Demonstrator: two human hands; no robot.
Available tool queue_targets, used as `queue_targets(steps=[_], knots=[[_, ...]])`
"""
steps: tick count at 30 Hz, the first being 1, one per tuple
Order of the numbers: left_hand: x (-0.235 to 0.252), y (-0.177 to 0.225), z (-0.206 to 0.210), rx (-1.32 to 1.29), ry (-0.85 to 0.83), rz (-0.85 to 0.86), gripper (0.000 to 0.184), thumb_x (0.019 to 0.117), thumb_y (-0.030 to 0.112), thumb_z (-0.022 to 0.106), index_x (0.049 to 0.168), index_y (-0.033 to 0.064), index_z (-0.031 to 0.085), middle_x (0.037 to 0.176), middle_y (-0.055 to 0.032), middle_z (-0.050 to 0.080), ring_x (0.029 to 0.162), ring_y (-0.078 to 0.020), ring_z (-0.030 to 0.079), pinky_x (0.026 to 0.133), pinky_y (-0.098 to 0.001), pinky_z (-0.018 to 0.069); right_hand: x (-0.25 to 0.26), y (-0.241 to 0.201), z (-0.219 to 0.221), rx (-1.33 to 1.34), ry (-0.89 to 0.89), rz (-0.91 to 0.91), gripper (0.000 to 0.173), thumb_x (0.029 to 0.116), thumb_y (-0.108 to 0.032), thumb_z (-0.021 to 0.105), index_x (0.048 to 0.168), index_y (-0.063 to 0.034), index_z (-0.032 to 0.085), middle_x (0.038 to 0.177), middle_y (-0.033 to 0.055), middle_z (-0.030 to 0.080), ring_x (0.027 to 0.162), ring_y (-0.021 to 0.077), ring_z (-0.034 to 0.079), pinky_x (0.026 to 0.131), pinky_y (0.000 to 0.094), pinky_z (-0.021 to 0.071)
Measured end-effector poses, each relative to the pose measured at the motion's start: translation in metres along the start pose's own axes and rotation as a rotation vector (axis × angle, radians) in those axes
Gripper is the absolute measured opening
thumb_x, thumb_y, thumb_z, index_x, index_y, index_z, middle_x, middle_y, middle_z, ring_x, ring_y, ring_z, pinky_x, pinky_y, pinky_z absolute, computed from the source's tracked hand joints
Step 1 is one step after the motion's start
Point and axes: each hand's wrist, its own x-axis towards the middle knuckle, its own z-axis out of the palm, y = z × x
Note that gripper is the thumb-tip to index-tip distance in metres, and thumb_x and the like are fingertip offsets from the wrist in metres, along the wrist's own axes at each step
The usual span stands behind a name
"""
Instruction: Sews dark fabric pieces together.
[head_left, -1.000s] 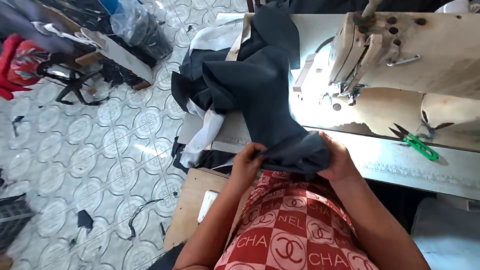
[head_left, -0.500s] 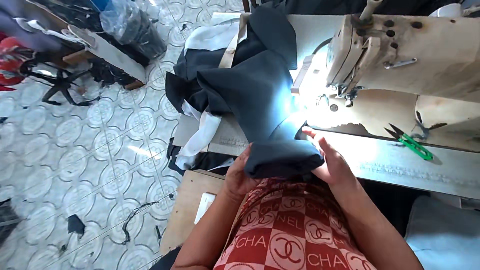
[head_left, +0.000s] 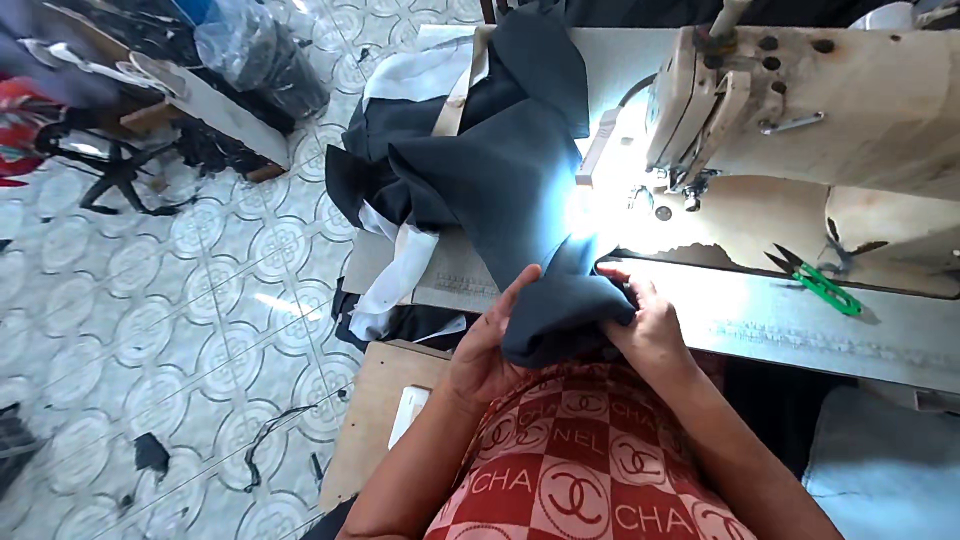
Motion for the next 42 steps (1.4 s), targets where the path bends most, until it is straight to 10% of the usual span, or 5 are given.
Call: queue_targets(steps=[8, 17, 24, 33, 42], knots=[[-0.016, 0.006, 0.017, 1.105, 0.272, 0.005, 0.114, 0.0644, 0.043, 0.095, 0.152, 0.0005, 0.036, 0.134, -0.0088, 0.064, 0.118, -0.0150, 0.066, 0.101, -0.0345, 0.0576, 0.001, -0.009, -0.032, 0.182, 0.199, 0.069, 0.047, 0.0789, -0.001, 0.070, 0.124, -0.0091, 0.063, 0.119, 0.0043, 0.066, 0.099, 0.0084, 0.065, 0.080, 0.0256, 0.0577], [-0.007, -0.019, 0.027, 1.307, 0.513, 0.216, 0.066, 0.0773, 0.005, 0.081, 0.137, -0.0023, 0.052, 0.103, -0.0066, 0.075, 0.088, -0.0095, 0.073, 0.082, -0.0281, 0.0627, -0.015, -0.005, -0.032, 0.114, 0.221, 0.023, 0.039, 0.0802, -0.005, 0.071, 0.118, -0.0088, 0.066, 0.111, 0.0029, 0.067, 0.101, 0.0084, 0.064, 0.086, 0.0254, 0.0557], [-0.009, -0.026, 0.010, 1.795, 0.605, 0.636, 0.039, 0.0828, 0.013, 0.078, 0.116, 0.0050, 0.060, 0.130, -0.0190, 0.057, 0.125, -0.0233, 0.055, 0.104, -0.0369, 0.0483, -0.021, 0.000, -0.030, -0.076, 0.256, 0.001, 0.033, 0.0824, -0.006, 0.069, 0.115, -0.0058, 0.068, 0.111, 0.0076, 0.069, 0.103, 0.0132, 0.064, 0.089, 0.0291, 0.0549], [-0.014, -0.040, 0.011, 2.038, 0.011, 0.692, 0.008, 0.1047, 0.028, 0.058, 0.100, 0.0310, 0.064, 0.131, 0.0073, 0.059, 0.139, -0.0157, 0.045, 0.123, -0.0518, 0.0231, -0.019, 0.003, -0.026, -0.297, 0.311, -0.049, 0.028, 0.0822, -0.003, 0.069, 0.110, -0.0007, 0.069, 0.098, 0.0126, 0.072, 0.091, 0.0232, 0.071, 0.080, 0.0393, 0.0593], [0.001, -0.033, 0.037, 2.234, 0.111, 0.443, 0.017, 0.0995, 0.026, 0.064, 0.099, 0.0200, 0.079, 0.107, 0.0008, 0.075, 0.099, -0.0180, 0.068, 0.084, -0.0346, 0.0544, -0.021, 0.005, -0.022, -0.561, 0.392, -0.101, 0.018, 0.0892, -0.004, 0.066, 0.105, 0.0000, 0.075, 0.095, 0.0178, 0.074, 0.087, 0.0327, 0.073, 0.075, 0.0437, 0.0599]])
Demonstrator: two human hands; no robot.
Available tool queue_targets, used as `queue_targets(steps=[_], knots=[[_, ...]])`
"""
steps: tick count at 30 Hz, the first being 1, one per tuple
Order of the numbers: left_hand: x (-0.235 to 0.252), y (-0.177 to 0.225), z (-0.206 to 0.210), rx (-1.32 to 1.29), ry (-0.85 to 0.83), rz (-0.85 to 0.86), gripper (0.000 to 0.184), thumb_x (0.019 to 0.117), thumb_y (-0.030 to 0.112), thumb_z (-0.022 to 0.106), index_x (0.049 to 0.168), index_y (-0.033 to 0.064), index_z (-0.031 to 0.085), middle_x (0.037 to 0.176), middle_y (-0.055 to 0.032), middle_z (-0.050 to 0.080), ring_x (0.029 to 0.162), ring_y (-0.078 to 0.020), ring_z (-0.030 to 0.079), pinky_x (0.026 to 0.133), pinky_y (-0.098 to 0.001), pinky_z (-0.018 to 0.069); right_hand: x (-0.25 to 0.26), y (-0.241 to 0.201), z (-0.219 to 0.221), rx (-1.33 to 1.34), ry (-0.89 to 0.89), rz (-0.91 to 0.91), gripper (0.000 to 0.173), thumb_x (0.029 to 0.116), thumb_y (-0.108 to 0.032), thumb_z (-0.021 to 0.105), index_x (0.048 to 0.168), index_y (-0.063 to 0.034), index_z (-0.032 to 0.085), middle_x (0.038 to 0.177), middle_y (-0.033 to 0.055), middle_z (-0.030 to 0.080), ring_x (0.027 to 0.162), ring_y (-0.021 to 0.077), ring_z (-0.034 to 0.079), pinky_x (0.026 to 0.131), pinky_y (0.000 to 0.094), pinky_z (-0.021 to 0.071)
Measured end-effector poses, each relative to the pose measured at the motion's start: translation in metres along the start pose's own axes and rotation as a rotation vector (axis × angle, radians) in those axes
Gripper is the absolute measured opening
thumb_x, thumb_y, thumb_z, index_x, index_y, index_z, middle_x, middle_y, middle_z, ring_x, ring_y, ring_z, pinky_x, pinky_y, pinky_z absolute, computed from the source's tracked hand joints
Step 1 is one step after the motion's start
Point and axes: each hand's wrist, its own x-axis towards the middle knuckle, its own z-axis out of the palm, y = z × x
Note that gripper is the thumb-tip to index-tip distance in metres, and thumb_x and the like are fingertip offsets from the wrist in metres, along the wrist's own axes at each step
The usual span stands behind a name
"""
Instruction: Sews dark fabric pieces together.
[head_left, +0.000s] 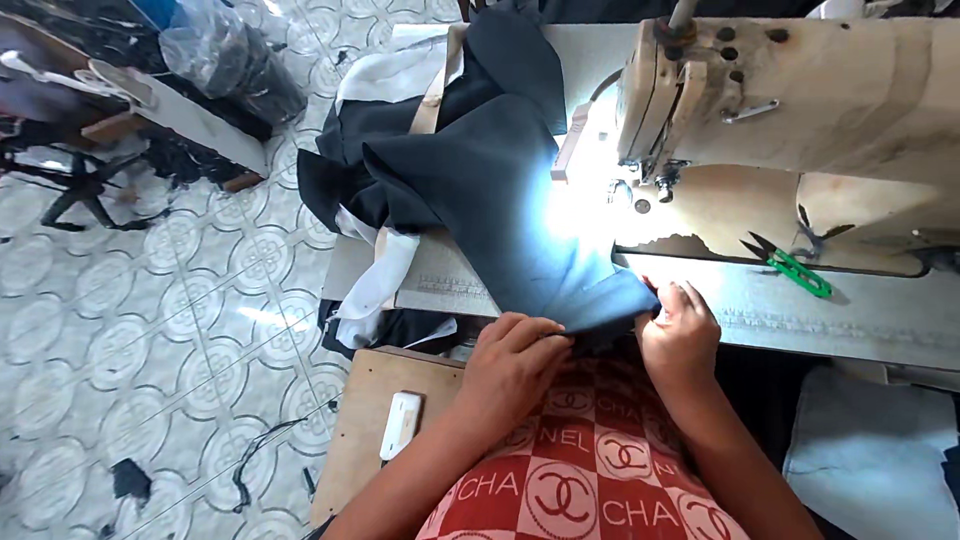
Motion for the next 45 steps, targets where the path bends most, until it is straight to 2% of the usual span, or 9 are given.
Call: queue_targets(steps=[7, 12, 18, 22, 25, 28, 33, 38, 45], knots=[[0.027, 0.009, -0.008, 0.148, -0.195, 0.053, 0.027, 0.0913, -0.003, 0.061, 0.104, 0.0130, 0.078, 0.112, -0.0097, 0.072, 0.091, -0.0282, 0.069, 0.071, -0.0383, 0.0584, -0.004, 0.000, -0.008, -0.001, -0.082, -0.031, 0.024, 0.0911, -0.005, 0.066, 0.113, 0.0014, 0.074, 0.104, 0.0181, 0.075, 0.097, 0.0342, 0.074, 0.085, 0.0463, 0.0599], [0.040, 0.008, -0.013, 0.169, -0.193, 0.020, 0.027, 0.0885, -0.009, 0.062, 0.105, 0.0067, 0.077, 0.115, -0.0141, 0.070, 0.094, -0.0315, 0.071, 0.074, -0.0429, 0.0604, -0.018, -0.022, -0.036, 0.258, -0.171, -0.287, 0.034, 0.0984, -0.037, 0.069, 0.120, -0.0112, 0.071, 0.115, 0.0109, 0.070, 0.110, 0.0251, 0.066, 0.094, 0.0391, 0.0543], [0.057, 0.007, -0.021, 0.273, -0.203, 0.047, 0.027, 0.0902, -0.006, 0.062, 0.106, 0.0100, 0.076, 0.117, -0.0142, 0.066, 0.092, -0.0322, 0.068, 0.066, -0.0449, 0.0571, -0.029, -0.018, -0.004, 0.018, -0.266, -0.453, 0.020, 0.0996, -0.023, 0.061, 0.105, -0.0114, 0.076, 0.104, 0.0096, 0.077, 0.101, 0.0323, 0.072, 0.076, 0.0486, 0.0575], [0.076, -0.008, -0.050, 0.284, -0.178, 0.156, 0.019, 0.0898, 0.016, 0.058, 0.096, 0.0067, 0.074, 0.112, -0.0183, 0.067, 0.085, -0.0357, 0.068, 0.060, -0.0496, 0.0549, -0.042, 0.006, -0.016, 0.154, -0.146, -0.663, 0.013, 0.1016, -0.016, 0.059, 0.094, -0.0167, 0.069, 0.120, 0.0028, 0.071, 0.125, 0.0253, 0.060, 0.111, 0.0420, 0.0455], [0.090, -0.025, -0.078, 0.314, -0.174, 0.328, 0.048, 0.0943, 0.058, 0.058, 0.092, 0.0120, 0.073, 0.124, -0.0147, 0.067, 0.113, -0.0348, 0.065, 0.092, -0.0618, 0.0479, -0.061, 0.033, -0.025, 0.194, -0.074, -0.592, 0.014, 0.1020, -0.031, 0.062, 0.092, -0.0206, 0.061, 0.138, -0.0002, 0.058, 0.145, 0.0235, 0.041, 0.126, 0.0478, 0.0223], [0.098, -0.028, -0.084, 0.184, -0.203, 0.531, 0.025, 0.0991, 0.037, 0.064, 0.091, 0.0135, 0.069, 0.123, -0.0106, 0.069, 0.131, -0.0328, 0.058, 0.116, -0.0733, 0.0224, -0.066, 0.041, -0.036, 0.204, -0.037, -0.384, 0.030, 0.0968, -0.050, 0.064, 0.092, -0.0212, 0.058, 0.141, 0.0032, 0.057, 0.146, 0.0287, 0.041, 0.122, 0.0531, 0.0274], [0.108, 0.017, -0.053, -0.024, -0.122, 0.715, 0.012, 0.1050, 0.022, 0.058, 0.114, 0.0171, 0.064, 0.091, -0.0033, 0.071, 0.094, -0.0197, 0.070, 0.109, -0.0550, 0.0444, -0.042, 0.003, -0.068, 0.415, 0.046, -0.212, 0.066, 0.0846, -0.062, 0.075, 0.134, -0.0227, 0.056, 0.136, -0.0021, 0.058, 0.134, 0.0130, 0.051, 0.114, 0.0343, 0.0415], [0.120, 0.037, -0.025, -0.186, -0.084, 0.773, 0.009, 0.1033, 0.018, 0.060, 0.108, 0.0110, 0.064, 0.085, -0.0033, 0.071, 0.084, -0.0161, 0.071, 0.100, -0.0414, 0.0520, -0.019, -0.016, -0.079, 0.522, 0.020, -0.098, 0.027, 0.0937, -0.025, 0.077, 0.108, -0.0038, 0.069, 0.097, 0.0047, 0.072, 0.090, 0.0048, 0.067, 0.082, 0.0179, 0.0566], [0.140, -0.041, 0.009, -0.427, -0.388, 0.486, 0.029, 0.0821, 0.024, 0.083, 0.103, 0.0051, 0.075, 0.106, -0.0084, 0.075, 0.106, -0.0200, 0.071, 0.094, -0.0383, 0.0577, -0.033, 0.011, -0.116, 0.555, -0.030, -0.256, 0.010, 0.1014, -0.021, 0.065, 0.110, -0.0147, 0.065, 0.106, -0.0015, 0.070, 0.105, 0.0088, 0.068, 0.091, 0.0245, 0.0587]])
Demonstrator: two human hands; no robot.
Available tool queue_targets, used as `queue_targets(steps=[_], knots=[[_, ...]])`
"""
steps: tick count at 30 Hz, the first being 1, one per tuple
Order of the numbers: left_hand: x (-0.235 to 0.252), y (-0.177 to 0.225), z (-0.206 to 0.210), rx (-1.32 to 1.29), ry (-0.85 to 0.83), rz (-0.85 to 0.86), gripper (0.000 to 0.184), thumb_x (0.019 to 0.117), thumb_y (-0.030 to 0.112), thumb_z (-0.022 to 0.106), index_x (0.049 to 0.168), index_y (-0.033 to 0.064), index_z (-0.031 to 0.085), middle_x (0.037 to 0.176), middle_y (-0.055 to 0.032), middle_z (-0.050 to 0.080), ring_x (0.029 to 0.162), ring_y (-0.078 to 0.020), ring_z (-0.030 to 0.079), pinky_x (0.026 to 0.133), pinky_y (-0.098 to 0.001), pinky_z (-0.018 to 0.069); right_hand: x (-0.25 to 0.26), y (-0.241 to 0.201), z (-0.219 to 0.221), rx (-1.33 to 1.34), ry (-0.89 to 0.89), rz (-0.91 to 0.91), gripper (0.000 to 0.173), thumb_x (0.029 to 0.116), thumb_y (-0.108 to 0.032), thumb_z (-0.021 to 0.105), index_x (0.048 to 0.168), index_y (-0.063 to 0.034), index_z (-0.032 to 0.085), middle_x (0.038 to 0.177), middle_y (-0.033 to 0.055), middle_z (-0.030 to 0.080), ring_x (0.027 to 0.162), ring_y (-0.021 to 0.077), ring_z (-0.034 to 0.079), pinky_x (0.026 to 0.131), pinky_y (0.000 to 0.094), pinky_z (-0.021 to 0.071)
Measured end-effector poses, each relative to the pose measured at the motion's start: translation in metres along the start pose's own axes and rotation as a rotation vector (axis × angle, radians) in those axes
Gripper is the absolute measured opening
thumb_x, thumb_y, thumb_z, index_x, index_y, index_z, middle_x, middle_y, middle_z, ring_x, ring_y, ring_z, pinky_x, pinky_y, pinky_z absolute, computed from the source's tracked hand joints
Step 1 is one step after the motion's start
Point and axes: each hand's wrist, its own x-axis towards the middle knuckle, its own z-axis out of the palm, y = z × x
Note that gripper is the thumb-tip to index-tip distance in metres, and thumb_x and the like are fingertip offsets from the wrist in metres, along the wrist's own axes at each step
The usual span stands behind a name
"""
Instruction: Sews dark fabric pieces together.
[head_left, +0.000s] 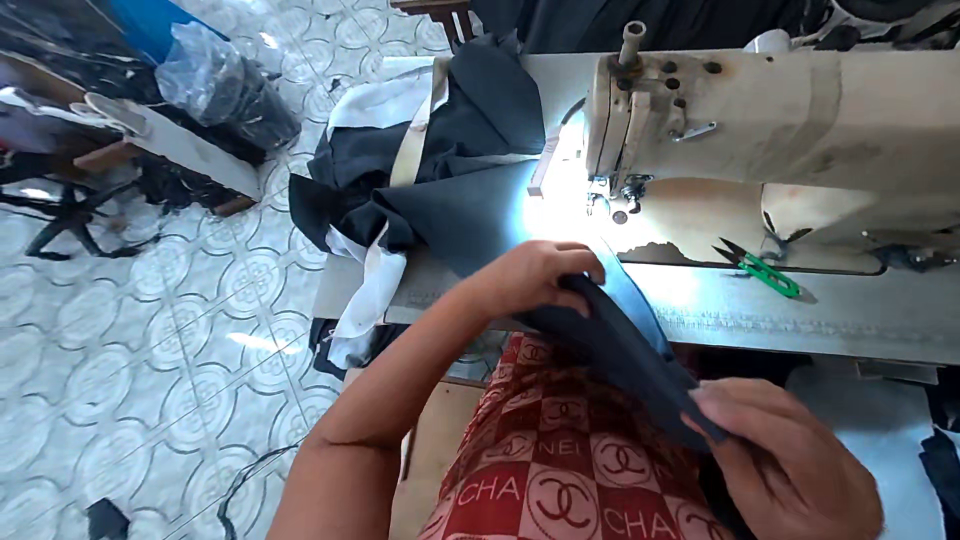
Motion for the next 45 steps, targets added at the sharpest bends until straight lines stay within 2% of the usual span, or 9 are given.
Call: queue_targets(steps=[8, 13, 17, 20, 24, 28, 34, 37, 45], knots=[[-0.038, -0.064, 0.026, 0.038, 0.096, -0.114, 0.065, 0.0783, 0.053, 0.079, 0.126, 0.0098, 0.073, 0.136, -0.0123, 0.065, 0.133, -0.0277, 0.054, 0.114, -0.0577, 0.0325, -0.028, -0.003, -0.030, 0.104, 0.092, 0.030, 0.009, 0.1013, -0.016, 0.064, 0.110, -0.0161, 0.067, 0.113, -0.0070, 0.069, 0.109, 0.0069, 0.068, 0.094, 0.0235, 0.0584], [-0.048, -0.050, 0.000, 0.024, 0.205, -0.109, 0.010, 0.0888, 0.015, 0.071, 0.093, 0.0061, 0.074, 0.113, -0.0118, 0.073, 0.119, -0.0279, 0.064, 0.116, -0.0577, 0.0365, -0.014, -0.014, -0.053, 0.194, 0.087, 0.048, 0.007, 0.0999, -0.015, 0.065, 0.107, -0.0164, 0.067, 0.108, -0.0076, 0.070, 0.104, 0.0062, 0.069, 0.092, 0.0245, 0.0594], [-0.074, -0.001, -0.054, 0.030, 0.111, -0.115, 0.029, 0.0985, 0.033, 0.062, 0.098, 0.0067, 0.073, 0.094, 0.0011, 0.074, 0.092, -0.0025, 0.069, 0.087, -0.0232, 0.0573, -0.007, 0.006, -0.063, 0.191, 0.165, 0.160, 0.016, 0.1008, -0.022, 0.066, 0.116, -0.0262, 0.070, 0.109, -0.0155, 0.072, 0.101, 0.0002, 0.069, 0.090, 0.0185, 0.0572], [-0.093, 0.018, -0.084, 0.032, -0.150, -0.298, 0.042, 0.0778, 0.054, 0.078, 0.098, 0.0169, 0.076, 0.084, 0.0113, 0.072, 0.078, 0.0051, 0.066, 0.069, -0.0197, 0.0576, 0.005, 0.037, -0.036, 0.079, 0.233, 0.283, 0.012, 0.0983, -0.027, 0.069, 0.110, -0.0310, 0.071, 0.104, -0.0225, 0.071, 0.094, -0.0069, 0.067, 0.085, 0.0142, 0.0560], [-0.093, 0.040, -0.123, 0.504, -0.271, -0.574, 0.023, 0.0761, 0.002, 0.088, 0.093, 0.0042, 0.072, 0.081, -0.0172, 0.070, 0.077, -0.0399, 0.071, 0.068, -0.0651, 0.0555, 0.034, 0.062, 0.021, 0.162, 0.190, 0.249, 0.010, 0.0955, -0.019, 0.073, 0.105, -0.0211, 0.069, 0.099, -0.0147, 0.071, 0.091, -0.0017, 0.069, 0.082, 0.0210, 0.0606], [-0.134, 0.068, -0.157, 1.006, 0.034, -0.274, 0.011, 0.0982, -0.006, 0.050, 0.102, -0.0043, 0.061, 0.116, -0.0265, 0.066, 0.101, -0.0492, 0.065, 0.079, -0.0645, 0.0500, 0.033, 0.069, 0.056, 0.048, 0.061, -0.084, 0.008, 0.1046, -0.018, 0.060, 0.108, -0.0112, 0.062, 0.112, 0.0051, 0.072, 0.118, 0.0184, 0.068, 0.100, 0.0365, 0.0583], [-0.183, 0.061, -0.091, 0.770, -0.225, -0.766, 0.021, 0.0855, 0.002, 0.079, 0.106, 0.0006, 0.074, 0.118, -0.0250, 0.069, 0.110, -0.0509, 0.065, 0.088, -0.0753, 0.0466, -0.023, 0.099, 0.101, -0.148, -0.184, -0.094, 0.017, 0.1053, -0.015, 0.056, 0.102, -0.0065, 0.070, 0.121, 0.0135, 0.074, 0.125, 0.0285, 0.066, 0.103, 0.0396, 0.0548], [-0.159, 0.056, -0.055, 0.660, -0.168, -0.646, 0.033, 0.0937, 0.037, 0.070, 0.103, 0.0059, 0.074, 0.109, -0.0167, 0.073, 0.106, -0.0409, 0.069, 0.085, -0.0666, 0.0521, -0.028, 0.099, 0.102, -0.164, -0.218, -0.070, 0.018, 0.1048, -0.014, 0.055, 0.103, -0.0056, 0.070, 0.125, 0.0140, 0.073, 0.127, 0.0285, 0.065, 0.105, 0.0395, 0.0536], [-0.050, -0.019, 0.034, 0.361, 0.109, -0.156, 0.017, 0.1003, 0.013, 0.061, 0.100, 0.0100, 0.078, 0.105, -0.0070, 0.074, 0.104, -0.0243, 0.070, 0.090, -0.0419, 0.0574, -0.023, 0.096, 0.092, -0.142, -0.216, -0.002, 0.013, 0.0967, -0.010, 0.061, 0.102, -0.0034, 0.071, 0.128, 0.0173, 0.070, 0.127, 0.0280, 0.064, 0.107, 0.0378, 0.0530]])
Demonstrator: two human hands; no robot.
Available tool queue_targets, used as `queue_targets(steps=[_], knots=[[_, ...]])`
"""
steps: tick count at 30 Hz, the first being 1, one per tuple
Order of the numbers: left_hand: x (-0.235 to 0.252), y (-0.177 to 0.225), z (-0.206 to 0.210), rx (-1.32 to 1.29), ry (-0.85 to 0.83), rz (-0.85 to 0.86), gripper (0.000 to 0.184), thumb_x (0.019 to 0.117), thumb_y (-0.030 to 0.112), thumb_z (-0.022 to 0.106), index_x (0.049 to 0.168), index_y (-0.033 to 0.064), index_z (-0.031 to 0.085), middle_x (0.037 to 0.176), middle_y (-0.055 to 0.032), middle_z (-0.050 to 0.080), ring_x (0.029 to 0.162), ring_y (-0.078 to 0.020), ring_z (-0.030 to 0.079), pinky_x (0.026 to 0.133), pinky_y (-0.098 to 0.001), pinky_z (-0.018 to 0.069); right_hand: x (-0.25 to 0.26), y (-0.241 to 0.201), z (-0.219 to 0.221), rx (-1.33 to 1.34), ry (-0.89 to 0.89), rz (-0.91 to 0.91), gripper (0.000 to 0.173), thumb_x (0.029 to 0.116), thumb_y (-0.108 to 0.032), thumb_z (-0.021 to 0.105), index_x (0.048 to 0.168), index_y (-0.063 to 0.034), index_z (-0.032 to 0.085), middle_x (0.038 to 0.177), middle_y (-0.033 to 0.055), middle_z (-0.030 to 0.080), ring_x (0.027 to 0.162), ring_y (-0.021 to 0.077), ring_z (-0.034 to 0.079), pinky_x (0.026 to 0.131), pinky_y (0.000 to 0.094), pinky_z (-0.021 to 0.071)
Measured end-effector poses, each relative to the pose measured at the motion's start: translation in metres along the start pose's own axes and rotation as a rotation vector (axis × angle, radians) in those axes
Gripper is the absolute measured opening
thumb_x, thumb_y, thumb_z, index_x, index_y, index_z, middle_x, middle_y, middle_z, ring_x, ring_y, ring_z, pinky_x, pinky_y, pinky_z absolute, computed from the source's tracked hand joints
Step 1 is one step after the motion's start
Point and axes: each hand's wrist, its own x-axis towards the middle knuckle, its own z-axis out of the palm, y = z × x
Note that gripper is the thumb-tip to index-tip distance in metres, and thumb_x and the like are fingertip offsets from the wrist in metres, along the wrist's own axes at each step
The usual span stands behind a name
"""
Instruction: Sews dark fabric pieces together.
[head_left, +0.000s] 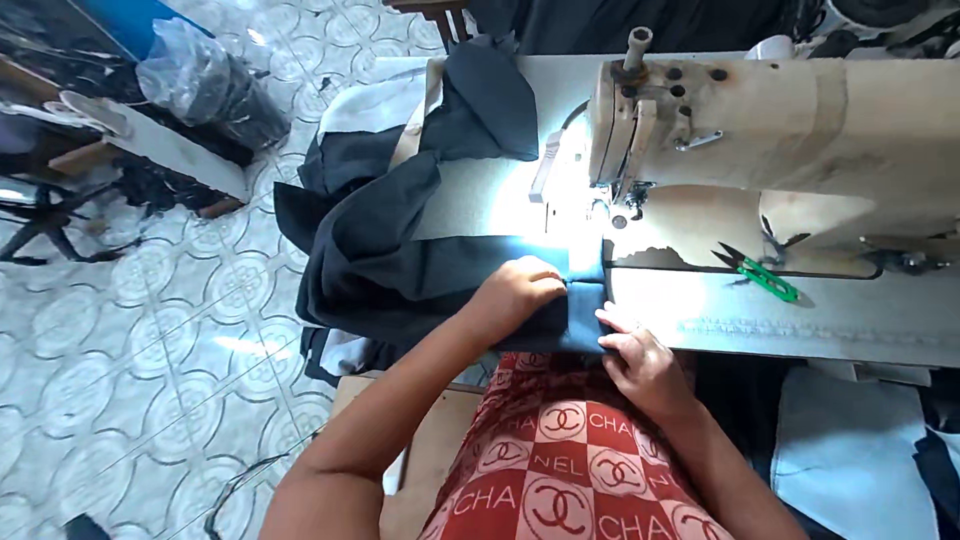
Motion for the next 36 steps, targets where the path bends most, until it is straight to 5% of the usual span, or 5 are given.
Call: queue_targets(steps=[5, 10, 25, 30, 36], knots=[[0.000, -0.014, 0.023, -0.091, 0.146, -0.148, 0.017, 0.0997, 0.010, 0.063, 0.105, 0.0080, 0.079, 0.107, -0.0070, 0.075, 0.107, -0.0200, 0.069, 0.099, -0.0345, 0.0544, 0.016, -0.006, -0.006, -0.038, -0.008, 0.133, 0.034, 0.1014, -0.019, 0.044, 0.109, -0.0032, 0.073, 0.127, 0.0134, 0.072, 0.120, 0.0229, 0.068, 0.100, 0.0351, 0.0545], [-0.023, 0.004, 0.027, 0.002, 0.190, -0.311, 0.020, 0.1006, 0.009, 0.060, 0.108, 0.0108, 0.079, 0.111, -0.0063, 0.074, 0.110, -0.0233, 0.068, 0.096, -0.0425, 0.0549, 0.045, -0.020, 0.017, -0.294, -0.029, 0.228, 0.058, 0.0988, -0.059, 0.055, 0.124, -0.0088, 0.072, 0.113, 0.0145, 0.073, 0.105, 0.0342, 0.069, 0.088, 0.0519, 0.0562], [0.012, 0.026, 0.007, 0.240, -0.250, -0.323, 0.019, 0.0959, 0.000, 0.059, 0.103, 0.0088, 0.074, 0.108, -0.0182, 0.064, 0.099, -0.0374, 0.064, 0.070, -0.0511, 0.0534, 0.054, -0.011, 0.032, -0.424, -0.034, 0.247, 0.041, 0.1007, -0.030, 0.059, 0.139, -0.0184, 0.066, 0.113, 0.0164, 0.070, 0.107, 0.0364, 0.066, 0.084, 0.0517, 0.0535], [0.019, 0.020, -0.020, 0.110, -0.189, -0.249, 0.025, 0.0989, 0.003, 0.056, 0.112, 0.0089, 0.076, 0.120, -0.0124, 0.071, 0.110, -0.0309, 0.069, 0.091, -0.0479, 0.0576, 0.059, -0.010, 0.028, -0.430, -0.097, 0.286, 0.040, 0.1014, -0.028, 0.058, 0.139, -0.0175, 0.066, 0.114, 0.0195, 0.069, 0.110, 0.0413, 0.064, 0.081, 0.0551, 0.0539], [0.024, -0.013, 0.024, -0.004, -0.047, -0.029, 0.038, 0.1026, 0.011, 0.047, 0.134, 0.0085, 0.068, 0.147, -0.0095, 0.059, 0.143, -0.0298, 0.047, 0.117, -0.0510, 0.0371, 0.054, -0.018, 0.019, -0.387, -0.097, 0.359, 0.041, 0.1024, -0.035, 0.056, 0.128, -0.0067, 0.072, 0.109, 0.0187, 0.073, 0.103, 0.0373, 0.070, 0.084, 0.0513, 0.0581]])
